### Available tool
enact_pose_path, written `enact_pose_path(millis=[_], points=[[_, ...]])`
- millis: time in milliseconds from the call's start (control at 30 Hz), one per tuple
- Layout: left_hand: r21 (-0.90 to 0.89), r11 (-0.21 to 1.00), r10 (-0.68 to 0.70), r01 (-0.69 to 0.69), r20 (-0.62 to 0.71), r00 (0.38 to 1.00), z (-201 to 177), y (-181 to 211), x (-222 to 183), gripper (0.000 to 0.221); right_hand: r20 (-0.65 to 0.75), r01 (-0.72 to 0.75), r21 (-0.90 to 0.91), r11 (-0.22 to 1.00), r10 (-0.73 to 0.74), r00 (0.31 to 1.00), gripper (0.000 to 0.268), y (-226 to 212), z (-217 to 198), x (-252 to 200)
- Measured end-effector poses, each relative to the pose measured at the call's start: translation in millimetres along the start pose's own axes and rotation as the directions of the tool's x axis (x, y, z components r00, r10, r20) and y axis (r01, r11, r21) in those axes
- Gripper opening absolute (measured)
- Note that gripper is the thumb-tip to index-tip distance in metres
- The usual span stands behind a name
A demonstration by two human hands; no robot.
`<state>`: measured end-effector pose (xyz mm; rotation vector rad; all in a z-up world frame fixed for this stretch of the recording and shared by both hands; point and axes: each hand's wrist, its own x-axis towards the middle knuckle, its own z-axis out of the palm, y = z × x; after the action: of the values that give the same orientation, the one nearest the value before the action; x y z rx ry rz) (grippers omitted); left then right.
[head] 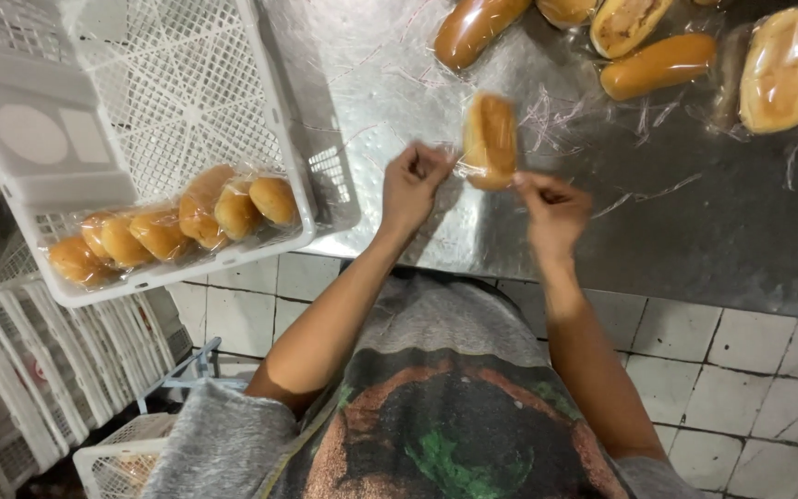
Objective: The person is packing individual bread rolls into plastic bags and then organizing the bagged rolls into a plastic crate.
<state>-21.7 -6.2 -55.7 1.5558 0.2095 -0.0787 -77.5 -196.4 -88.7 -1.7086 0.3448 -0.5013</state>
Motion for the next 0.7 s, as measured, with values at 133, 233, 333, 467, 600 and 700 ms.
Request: enact_pose_path(millis=[133, 233, 333, 467, 600, 700], points=[[0.002, 0.838, -0.545, 0.546, 0.064, 0.836, -4, -76, -13, 0.025, 0.1, -0.551, -0.2, 0.81, 0.576, 0.811, 0.029, 48, -2, -24], [-0.222, 0.668, -0.678, 0.71, 0.211, 0.704, -2, -104, -15, 0.038, 0.149, -0.653, -0.153, 0.741, 0.671, 0.726, 0.047, 49, 4, -24], [-0.311, 0.591, -0.64, 0.744, 0.382, 0.667, -5, -88, -16, 0.048, 0.285, -0.741, 0.122, 0.66, 0.692, 0.663, 0.04, 47, 6, -18], [0.09, 0.911, -0.412, 0.403, 0.17, 0.895, -15, -74, -9, 0.053, 0.329, -0.199, 0.09, 0.976, 0.159, 0.931, 0.045, 33, 21, 1], [0.113, 0.974, -0.192, 0.195, -0.041, 0.981, -40, -43, 2, 0.044, 0.629, 0.471, -0.419, 0.777, -0.126, 0.767, 0.033, 5, 44, 33], [0.46, 0.88, 0.096, -0.12, 0.076, 0.992, -57, -38, 2, 0.041, 0.766, 0.134, -0.437, 0.889, 0.29, 0.574, 0.036, -28, 62, 83]])
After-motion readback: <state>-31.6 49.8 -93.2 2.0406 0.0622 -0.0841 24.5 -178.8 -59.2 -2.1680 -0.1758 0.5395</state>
